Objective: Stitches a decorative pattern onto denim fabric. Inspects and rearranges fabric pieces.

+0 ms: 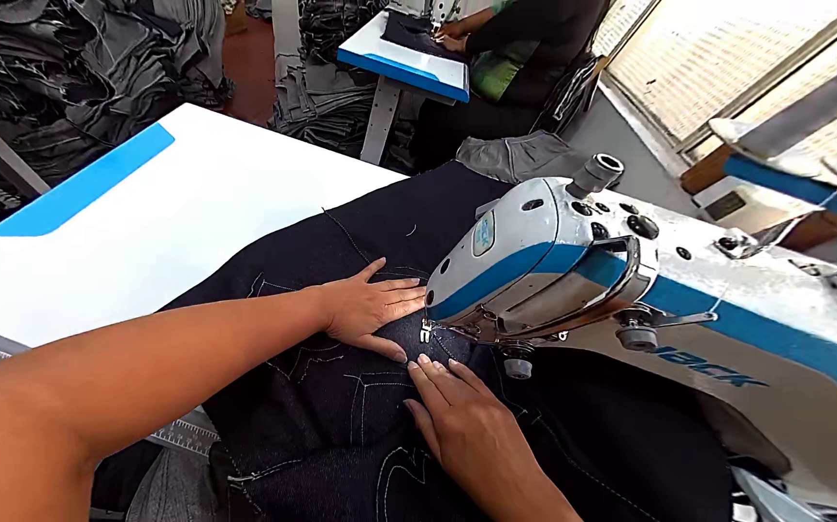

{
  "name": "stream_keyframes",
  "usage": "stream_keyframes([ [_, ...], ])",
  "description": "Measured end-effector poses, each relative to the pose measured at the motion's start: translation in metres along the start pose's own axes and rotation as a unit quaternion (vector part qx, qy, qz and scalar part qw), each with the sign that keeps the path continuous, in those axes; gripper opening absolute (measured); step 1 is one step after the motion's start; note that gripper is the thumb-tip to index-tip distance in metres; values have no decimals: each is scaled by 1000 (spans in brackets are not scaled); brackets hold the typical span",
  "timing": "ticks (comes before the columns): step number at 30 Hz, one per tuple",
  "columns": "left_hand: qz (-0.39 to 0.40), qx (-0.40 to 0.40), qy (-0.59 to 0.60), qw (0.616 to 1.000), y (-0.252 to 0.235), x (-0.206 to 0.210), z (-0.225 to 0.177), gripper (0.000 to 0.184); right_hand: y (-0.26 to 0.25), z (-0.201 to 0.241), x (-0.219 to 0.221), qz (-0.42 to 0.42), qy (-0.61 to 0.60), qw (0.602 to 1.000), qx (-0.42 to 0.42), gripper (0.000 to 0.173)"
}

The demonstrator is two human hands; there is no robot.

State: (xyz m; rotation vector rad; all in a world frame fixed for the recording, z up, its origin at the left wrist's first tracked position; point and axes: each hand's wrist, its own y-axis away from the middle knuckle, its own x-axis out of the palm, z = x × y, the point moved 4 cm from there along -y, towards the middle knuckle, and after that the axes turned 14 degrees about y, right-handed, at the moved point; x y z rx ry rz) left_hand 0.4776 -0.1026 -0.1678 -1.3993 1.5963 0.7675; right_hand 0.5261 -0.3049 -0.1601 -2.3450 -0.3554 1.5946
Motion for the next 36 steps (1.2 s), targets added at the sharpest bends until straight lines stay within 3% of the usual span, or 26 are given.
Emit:
stream_keyframes([
  [9, -7, -96, 2, 995, 2, 0, -5, 91, -3, -24, 11, -7, -12, 999, -52, 45],
  [16, -76, -248, -2, 966, 12, 14, -29, 98, -7, -78, 23, -13, -66, 981, -184, 39],
  [19, -91, -260, 3, 961, 13, 17, -31, 100, -6, -69, -1, 41, -31, 988, -147, 32],
  [22, -8, -281, 62, 958, 10, -5, -27, 94, -6, -23, -52, 56, -52, 997, -26, 29],
  [24, -6, -231, 54, 971, 0, -29, -21, 65, -16, 14, -71, 50, -119, 988, 80, 38],
  [26, -19, -63, -12, 998, -15, -39, -9, 45, -34, 47, -56, 59, -157, 972, 167, 51],
  [28, 4, 107, -42, 993, -27, -30, 5, 42, -47, 67, -28, 116, -165, 955, 216, 73],
  [29, 24, 154, -39, 987, -30, -22, 11, 46, -50, 73, -14, 143, -153, 951, 228, 78],
  [32, 45, 186, -8, 981, -33, -12, 24, 58, -43, 83, 9, 88, -59, 970, 221, 77],
  [36, 31, 161, 0, 987, -24, -9, 25, 57, -33, 83, 8, 81, -66, 974, 202, 78],
])
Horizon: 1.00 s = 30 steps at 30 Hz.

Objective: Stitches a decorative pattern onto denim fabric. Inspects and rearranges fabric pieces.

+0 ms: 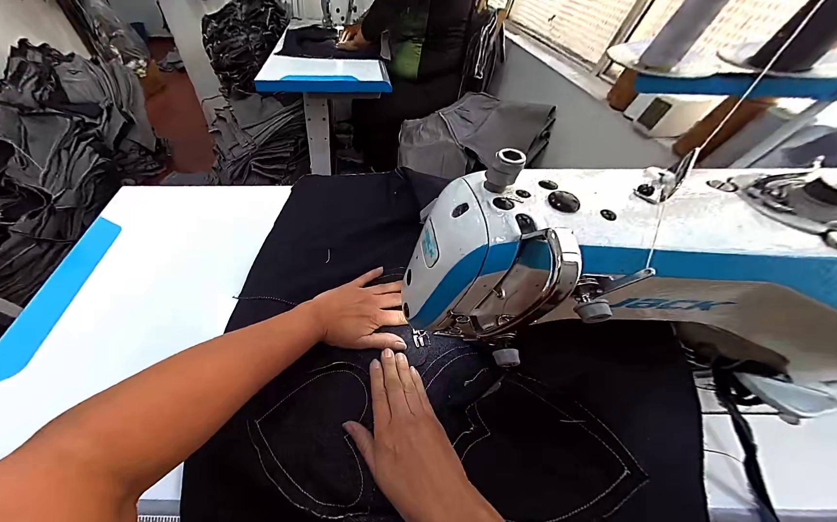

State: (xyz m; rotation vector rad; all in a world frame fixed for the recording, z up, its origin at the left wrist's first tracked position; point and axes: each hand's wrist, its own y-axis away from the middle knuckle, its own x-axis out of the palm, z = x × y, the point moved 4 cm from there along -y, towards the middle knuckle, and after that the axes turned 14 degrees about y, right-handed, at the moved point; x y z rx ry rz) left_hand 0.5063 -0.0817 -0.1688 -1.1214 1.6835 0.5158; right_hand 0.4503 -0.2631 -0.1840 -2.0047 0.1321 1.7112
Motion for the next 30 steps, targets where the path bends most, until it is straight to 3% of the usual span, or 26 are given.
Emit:
stream_keyframes([
  [4, -15, -53, -18, 998, 4, 1, -10, 55, 5, -15, 1, 4, -11, 999, -38, 78],
  [8, -34, -164, -34, 985, 11, 6, -23, 60, 9, -41, 3, -24, -43, 993, -109, 76],
  [14, -121, -394, -56, 909, 18, 25, -66, 59, -3, -102, 5, -63, -60, 948, -307, 65],
  [18, -135, -429, -47, 892, 19, 32, -76, 59, -13, -119, 8, -62, -54, 922, -379, 69],
  [21, -106, -390, -42, 914, 23, 29, -70, 58, -12, -118, 6, -53, -38, 929, -364, 67],
  [24, -23, -302, -36, 952, 33, 19, -68, 53, 9, -86, -13, -23, -34, 979, -201, 59],
  [27, 16, -72, -96, 993, 40, 2, -56, 48, 33, -44, -18, -2, -128, 992, -1, 77],
  [30, 89, 94, -102, 986, 39, -8, -36, 52, 36, -30, -3, -40, -102, 993, 53, 85],
])
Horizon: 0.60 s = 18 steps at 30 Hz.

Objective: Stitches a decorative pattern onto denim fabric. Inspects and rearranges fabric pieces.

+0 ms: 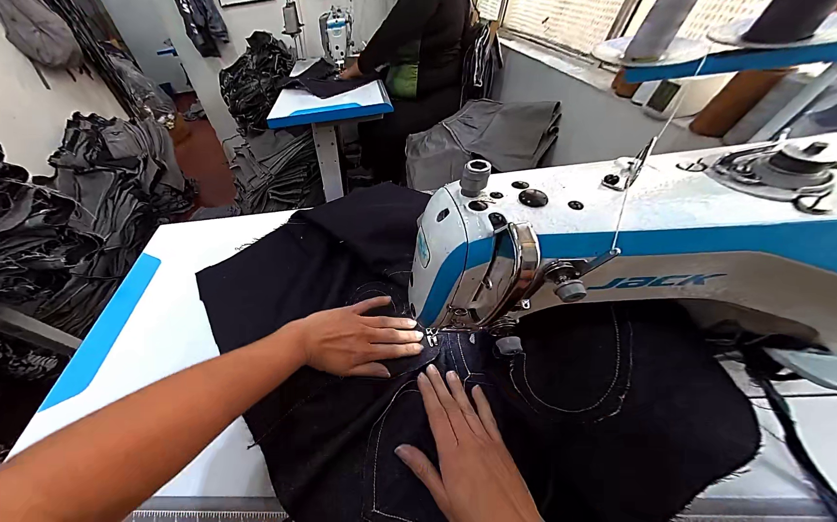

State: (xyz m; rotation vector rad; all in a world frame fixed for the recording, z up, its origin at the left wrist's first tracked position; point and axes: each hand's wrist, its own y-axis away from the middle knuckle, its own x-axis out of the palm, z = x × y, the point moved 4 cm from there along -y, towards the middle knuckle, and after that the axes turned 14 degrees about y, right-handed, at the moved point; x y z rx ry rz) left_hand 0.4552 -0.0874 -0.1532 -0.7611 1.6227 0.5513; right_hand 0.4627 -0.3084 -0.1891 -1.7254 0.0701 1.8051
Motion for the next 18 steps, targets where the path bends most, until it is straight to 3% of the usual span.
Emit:
stream_keyframes([
  [3, -9, 40, 36, 999, 0, 8, 13, 55, -12, -7, 4, -31, 50, 998, -1, 78],
  [11, -59, -57, 86, 993, 9, 18, 5, 50, -14, -42, 3, -13, 83, 992, -98, 64],
  [18, -104, -275, 61, 954, -5, 32, -47, 50, -51, -113, 2, 12, -9, 956, -295, 46],
])
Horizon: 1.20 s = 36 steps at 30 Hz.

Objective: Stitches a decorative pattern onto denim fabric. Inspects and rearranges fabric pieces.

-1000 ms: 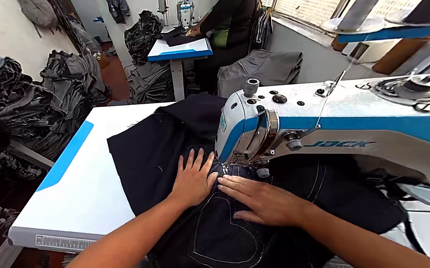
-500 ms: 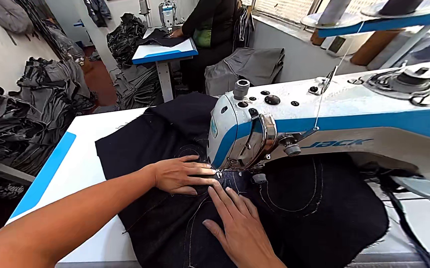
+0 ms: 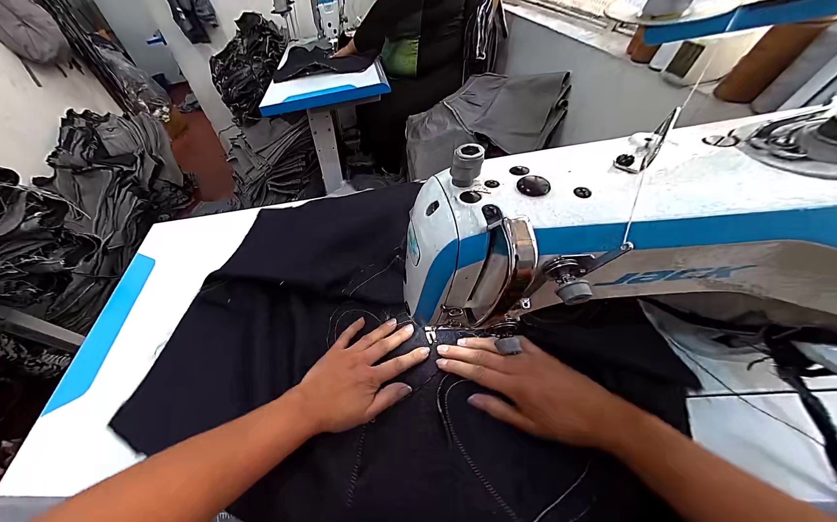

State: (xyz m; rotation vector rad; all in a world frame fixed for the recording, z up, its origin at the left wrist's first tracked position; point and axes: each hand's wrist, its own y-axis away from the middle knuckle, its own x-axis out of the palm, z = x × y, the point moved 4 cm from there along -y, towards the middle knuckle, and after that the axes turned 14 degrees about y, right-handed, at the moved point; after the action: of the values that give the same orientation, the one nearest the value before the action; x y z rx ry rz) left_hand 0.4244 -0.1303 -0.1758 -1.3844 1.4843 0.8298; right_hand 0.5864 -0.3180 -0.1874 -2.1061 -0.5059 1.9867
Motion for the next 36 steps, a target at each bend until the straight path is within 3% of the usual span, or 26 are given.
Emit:
stream_keyframes([
  [4, -18, -104, 3, 994, 1, 12, -23, 54, -5, -46, 1, -17, -16, 999, -45, 45],
  [6, -8, -129, 11, 992, 1, 14, -26, 55, -9, -48, -7, -43, -5, 999, 0, 38],
  [8, -4, -120, 24, 993, 0, 11, -24, 56, -17, -15, -27, -61, 16, 995, 72, 28],
  [10, 5, -66, 25, 997, -3, 1, -17, 54, -22, 45, -38, -49, -13, 986, 156, 31],
  [13, 40, 97, -19, 994, -11, -18, 2, 46, -31, 127, -17, -27, -76, 976, 200, 43],
  [15, 51, 197, -10, 979, -13, -18, 18, 47, -33, 150, 1, -66, -9, 978, 198, 47],
  [17, 45, 216, 27, 975, -12, -14, 25, 49, -33, 152, 6, -86, 42, 978, 187, 47],
  [23, 14, 163, 49, 985, -6, -8, 20, 49, -20, 136, -1, -76, 11, 984, 159, 47],
  [32, -51, -120, 23, 991, -11, 13, -29, 63, 10, 60, -15, -67, -59, 989, 120, 41],
  [36, -51, -141, 28, 988, -13, 13, -31, 66, 13, 75, -20, -59, -24, 989, 131, 42],
])
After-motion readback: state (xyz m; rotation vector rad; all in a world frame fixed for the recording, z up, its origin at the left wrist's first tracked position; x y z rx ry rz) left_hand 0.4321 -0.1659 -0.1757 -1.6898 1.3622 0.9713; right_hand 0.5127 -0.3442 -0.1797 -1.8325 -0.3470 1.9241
